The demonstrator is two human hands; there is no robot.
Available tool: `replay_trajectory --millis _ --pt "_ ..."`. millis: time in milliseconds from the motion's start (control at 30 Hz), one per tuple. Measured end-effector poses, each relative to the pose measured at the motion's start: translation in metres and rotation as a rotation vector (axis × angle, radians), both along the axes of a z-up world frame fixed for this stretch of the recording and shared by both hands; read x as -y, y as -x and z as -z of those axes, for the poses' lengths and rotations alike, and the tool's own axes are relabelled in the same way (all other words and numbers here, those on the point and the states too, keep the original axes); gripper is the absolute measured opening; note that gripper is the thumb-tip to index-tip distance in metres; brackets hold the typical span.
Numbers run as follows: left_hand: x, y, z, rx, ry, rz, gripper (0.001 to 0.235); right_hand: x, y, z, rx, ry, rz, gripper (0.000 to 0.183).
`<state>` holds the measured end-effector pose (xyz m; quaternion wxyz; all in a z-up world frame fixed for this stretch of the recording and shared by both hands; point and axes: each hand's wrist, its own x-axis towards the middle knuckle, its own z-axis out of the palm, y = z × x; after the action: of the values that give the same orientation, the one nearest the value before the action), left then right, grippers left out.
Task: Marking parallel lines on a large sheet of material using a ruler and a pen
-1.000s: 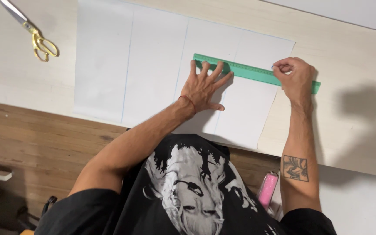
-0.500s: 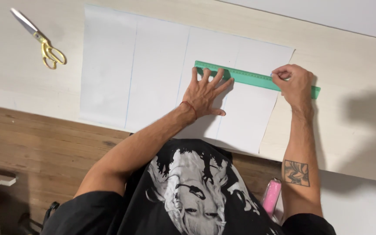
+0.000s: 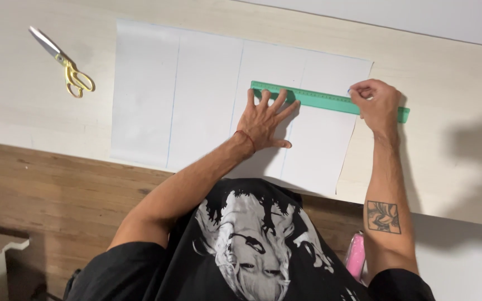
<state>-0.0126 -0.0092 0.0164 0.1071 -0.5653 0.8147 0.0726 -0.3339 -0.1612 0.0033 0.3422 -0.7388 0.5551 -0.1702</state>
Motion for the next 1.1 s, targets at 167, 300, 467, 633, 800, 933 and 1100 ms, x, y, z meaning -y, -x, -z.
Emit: replay_trajectory --millis 167,300,467,633,800,933,1100 --pt "0.004 0.001 0.004 0.106 0.048 0.006 0.133 -0.005 -0.001 -0.019 0.608 -0.087 0.500 0.007" --pt "0.006 0.002 0.001 0.093 0.007 0.003 0.134 -0.023 0.005 -0.015 0.672 -0.061 0.507 0.006" --pt "-0.005 0.002 0.001 -0.030 -0.024 -0.062 0.135 -0.057 0.000 -0.009 0.648 -0.011 0.523 0.019" --pt "-0.013 0.007 -0.004 -0.018 -0.013 -0.092 0.126 -0.078 0.015 0.031 0.636 0.056 0.590 0.013" --pt "-0.023 0.007 -0.004 -0.042 -0.009 -0.102 0.115 -0.085 0.038 0.064 0.521 0.229 0.601 0.013" --pt "-0.023 0.006 0.003 -0.073 0.011 -0.112 0.116 -0.087 0.033 0.042 0.337 0.337 0.590 0.013" --pt "-0.025 0.005 0.010 -0.101 0.047 -0.110 0.119 -0.085 0.041 0.047 0.342 0.323 0.528 0.010"
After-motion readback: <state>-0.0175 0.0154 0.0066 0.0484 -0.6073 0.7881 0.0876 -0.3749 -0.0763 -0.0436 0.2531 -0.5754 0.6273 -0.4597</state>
